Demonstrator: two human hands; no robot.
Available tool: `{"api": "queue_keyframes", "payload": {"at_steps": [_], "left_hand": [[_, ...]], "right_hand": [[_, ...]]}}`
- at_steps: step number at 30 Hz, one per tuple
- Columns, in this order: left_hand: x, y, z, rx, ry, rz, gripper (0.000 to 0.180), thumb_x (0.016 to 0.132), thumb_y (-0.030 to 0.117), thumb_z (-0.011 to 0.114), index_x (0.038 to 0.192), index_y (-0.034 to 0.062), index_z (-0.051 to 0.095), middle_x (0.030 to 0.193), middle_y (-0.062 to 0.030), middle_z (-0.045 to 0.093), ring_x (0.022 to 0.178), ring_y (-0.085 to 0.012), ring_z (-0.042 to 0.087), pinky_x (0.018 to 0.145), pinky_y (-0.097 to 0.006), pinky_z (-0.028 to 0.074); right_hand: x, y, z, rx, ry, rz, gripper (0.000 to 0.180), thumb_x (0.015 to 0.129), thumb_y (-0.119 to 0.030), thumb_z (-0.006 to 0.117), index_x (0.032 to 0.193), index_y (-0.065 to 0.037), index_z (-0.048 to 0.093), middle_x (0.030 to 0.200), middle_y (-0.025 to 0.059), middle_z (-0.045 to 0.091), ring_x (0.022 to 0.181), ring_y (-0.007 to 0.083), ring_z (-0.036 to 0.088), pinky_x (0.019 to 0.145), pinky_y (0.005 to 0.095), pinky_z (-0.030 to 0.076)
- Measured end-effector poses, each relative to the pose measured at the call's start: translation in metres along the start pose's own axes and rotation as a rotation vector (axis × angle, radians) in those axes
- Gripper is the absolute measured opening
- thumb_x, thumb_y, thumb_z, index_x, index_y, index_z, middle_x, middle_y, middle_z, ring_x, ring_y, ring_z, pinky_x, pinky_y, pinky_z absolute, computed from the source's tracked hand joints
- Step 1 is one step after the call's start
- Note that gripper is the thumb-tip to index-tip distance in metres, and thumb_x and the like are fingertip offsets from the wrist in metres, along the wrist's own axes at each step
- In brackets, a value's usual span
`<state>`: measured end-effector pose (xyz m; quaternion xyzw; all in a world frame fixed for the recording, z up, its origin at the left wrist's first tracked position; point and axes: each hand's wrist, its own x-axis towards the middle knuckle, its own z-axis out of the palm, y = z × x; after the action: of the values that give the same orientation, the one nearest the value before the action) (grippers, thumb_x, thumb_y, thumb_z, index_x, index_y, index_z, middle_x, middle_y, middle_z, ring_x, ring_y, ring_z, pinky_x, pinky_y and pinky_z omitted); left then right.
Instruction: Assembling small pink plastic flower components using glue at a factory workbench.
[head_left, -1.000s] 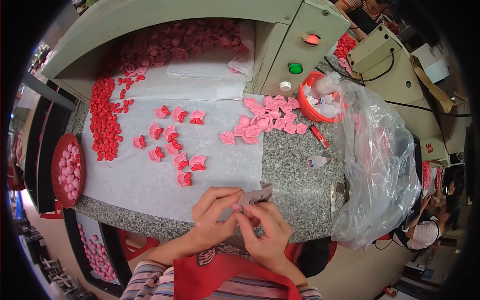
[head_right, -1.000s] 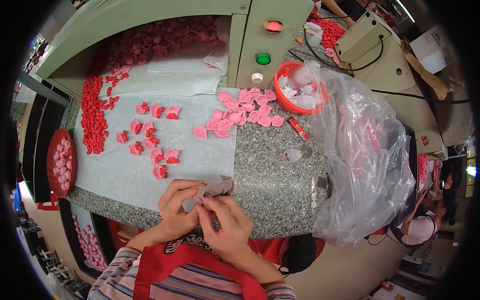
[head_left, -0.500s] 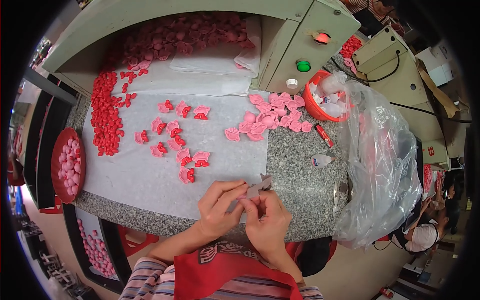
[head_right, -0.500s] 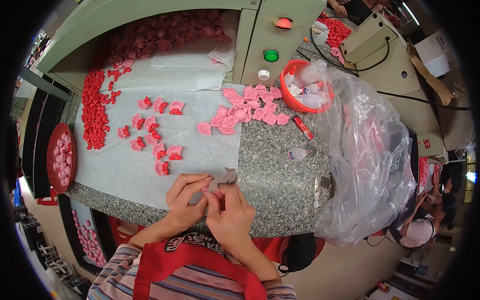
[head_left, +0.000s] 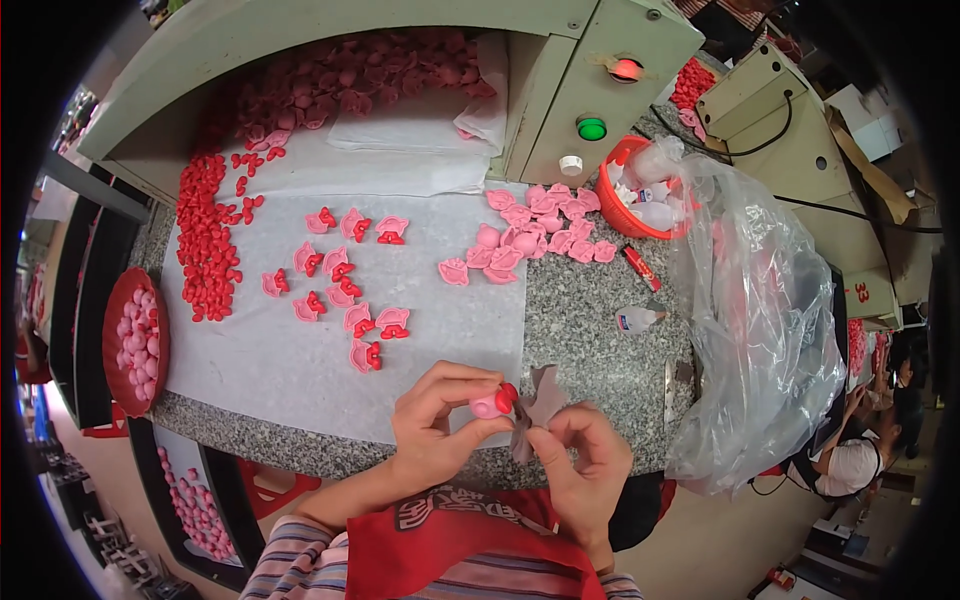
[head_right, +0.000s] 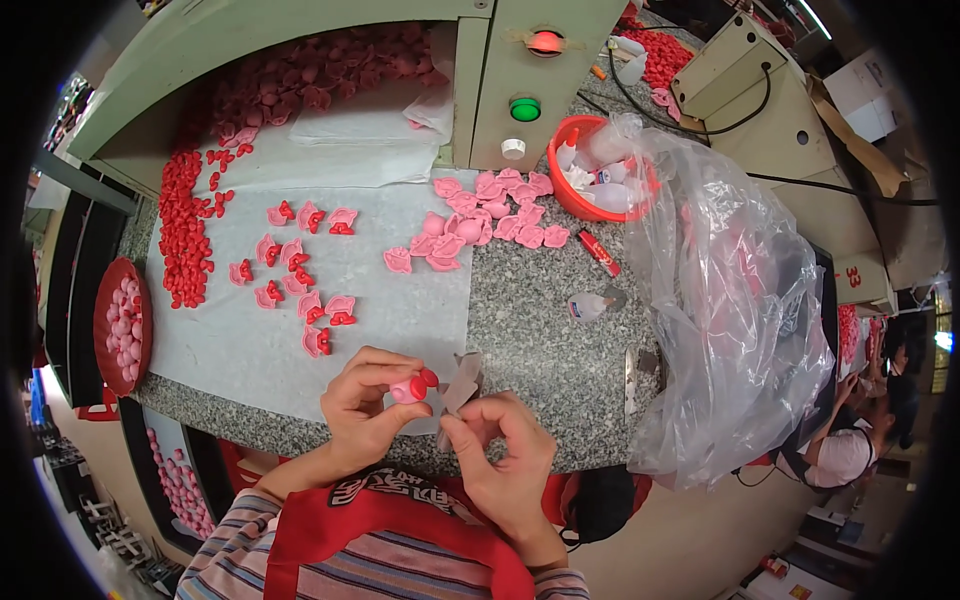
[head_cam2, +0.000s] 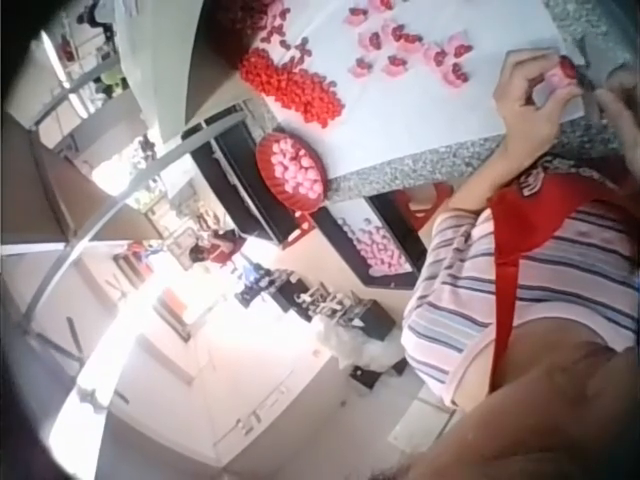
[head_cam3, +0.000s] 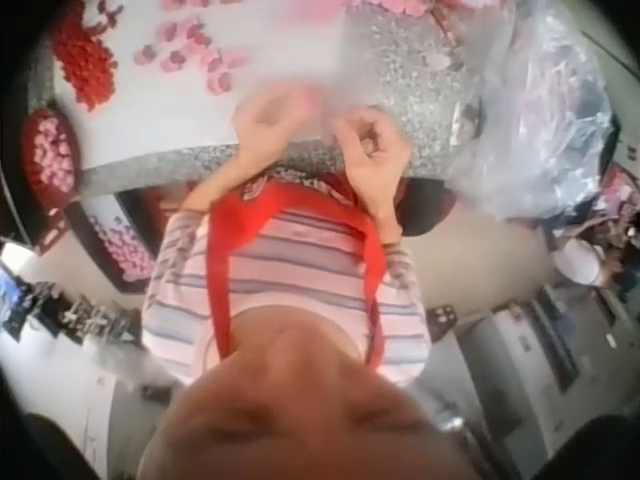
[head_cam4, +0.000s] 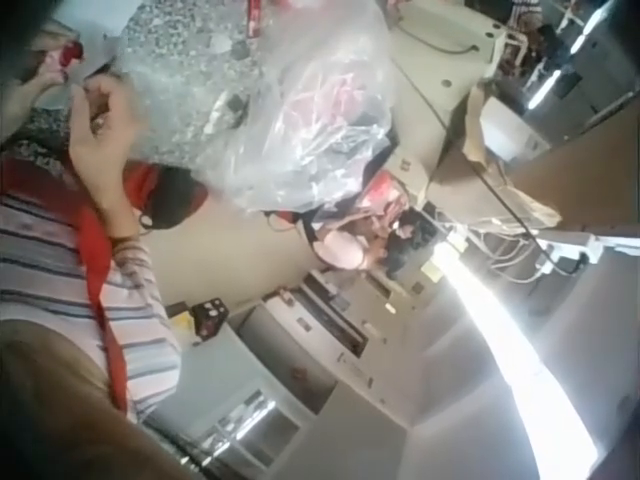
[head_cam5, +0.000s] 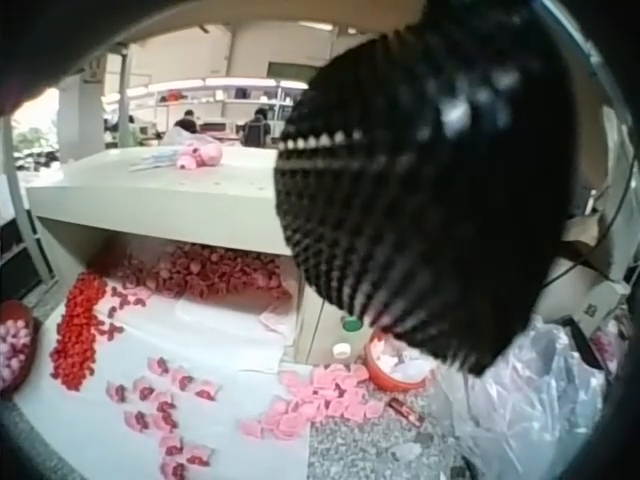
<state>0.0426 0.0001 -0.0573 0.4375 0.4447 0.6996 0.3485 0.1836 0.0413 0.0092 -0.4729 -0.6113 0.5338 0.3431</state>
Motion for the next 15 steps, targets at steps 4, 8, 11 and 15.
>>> {"api": "queue_keyframes", "payload": {"at_steps": [4,8,11,15], "left_hand": [[-0.001,0.001,0.000,0.002,0.001,-0.005,0.035,0.066,-0.008,0.069,0.098,-0.0032,0.055,0.103,-0.0182,0.053,0.092,-0.0221,0.057,0.078,-0.031,0.048],[-0.001,0.000,-0.001,0.007,0.000,-0.005,0.035,0.066,-0.009,0.069,0.097,-0.0028,0.055,0.104,-0.0177,0.053,0.092,-0.0221,0.057,0.078,-0.030,0.047],[0.000,0.001,-0.001,0.100,0.015,0.050,0.033,0.066,-0.009,0.068,0.097,-0.0023,0.056,0.102,-0.0170,0.054,0.091,-0.0222,0.057,0.078,-0.030,0.047],[0.000,0.004,-0.002,0.300,0.032,0.126,0.028,0.069,-0.008,0.065,0.095,-0.0007,0.058,0.099,-0.0151,0.059,0.090,-0.0187,0.059,0.076,-0.028,0.049]], "right_hand": [[0.001,0.000,0.001,-0.009,-0.015,-0.049,0.012,0.073,0.003,0.065,0.077,0.001,0.053,0.069,0.0016,0.050,0.061,0.0068,0.046,0.056,0.0192,0.037],[0.000,-0.001,0.001,-0.051,-0.020,-0.156,0.013,0.071,0.003,0.065,0.077,0.001,0.055,0.069,0.0028,0.051,0.059,0.0076,0.047,0.055,0.0197,0.037],[-0.002,-0.005,0.011,-0.067,-0.029,-0.201,0.013,0.070,0.003,0.066,0.078,0.002,0.056,0.069,0.0043,0.052,0.056,0.0086,0.048,0.052,0.0205,0.038],[0.001,-0.002,0.024,-0.235,0.033,-0.431,0.014,0.069,0.003,0.067,0.078,0.002,0.057,0.068,0.0057,0.053,0.054,0.0108,0.050,0.052,0.0215,0.040]]}}
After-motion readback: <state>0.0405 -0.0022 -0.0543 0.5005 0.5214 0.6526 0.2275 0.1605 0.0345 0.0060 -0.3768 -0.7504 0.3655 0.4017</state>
